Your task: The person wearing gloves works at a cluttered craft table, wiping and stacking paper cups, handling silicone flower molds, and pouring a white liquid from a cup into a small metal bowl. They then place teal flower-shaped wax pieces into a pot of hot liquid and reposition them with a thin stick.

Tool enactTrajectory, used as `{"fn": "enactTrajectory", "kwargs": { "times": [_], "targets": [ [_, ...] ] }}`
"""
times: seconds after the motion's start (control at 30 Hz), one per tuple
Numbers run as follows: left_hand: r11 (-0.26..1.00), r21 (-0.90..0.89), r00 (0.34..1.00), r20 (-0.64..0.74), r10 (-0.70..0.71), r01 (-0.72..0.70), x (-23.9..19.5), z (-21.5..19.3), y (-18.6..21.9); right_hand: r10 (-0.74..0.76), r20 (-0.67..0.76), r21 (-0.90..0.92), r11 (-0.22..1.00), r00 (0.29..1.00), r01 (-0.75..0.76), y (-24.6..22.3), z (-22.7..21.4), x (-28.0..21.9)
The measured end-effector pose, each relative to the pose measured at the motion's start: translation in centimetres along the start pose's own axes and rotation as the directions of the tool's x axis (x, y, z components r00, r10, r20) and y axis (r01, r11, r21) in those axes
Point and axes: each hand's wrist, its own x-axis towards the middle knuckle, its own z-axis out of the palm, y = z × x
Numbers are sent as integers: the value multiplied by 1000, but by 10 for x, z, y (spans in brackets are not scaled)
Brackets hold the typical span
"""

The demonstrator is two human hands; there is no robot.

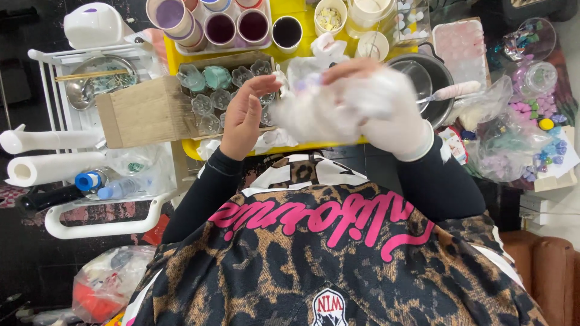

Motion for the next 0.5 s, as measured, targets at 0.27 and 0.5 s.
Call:
{"fn": "enactTrajectory", "kwargs": {
  "times": [0.27,0.5],
  "targets": [
    [999,47,995,99,0,-4,-1,2,17,243,170,491,819,955,-296,16,38,-13],
    [895,-185,787,569,-239,406,0,16,6,481,70,802,494,874,-336,50,83,-39]
  ]
}}
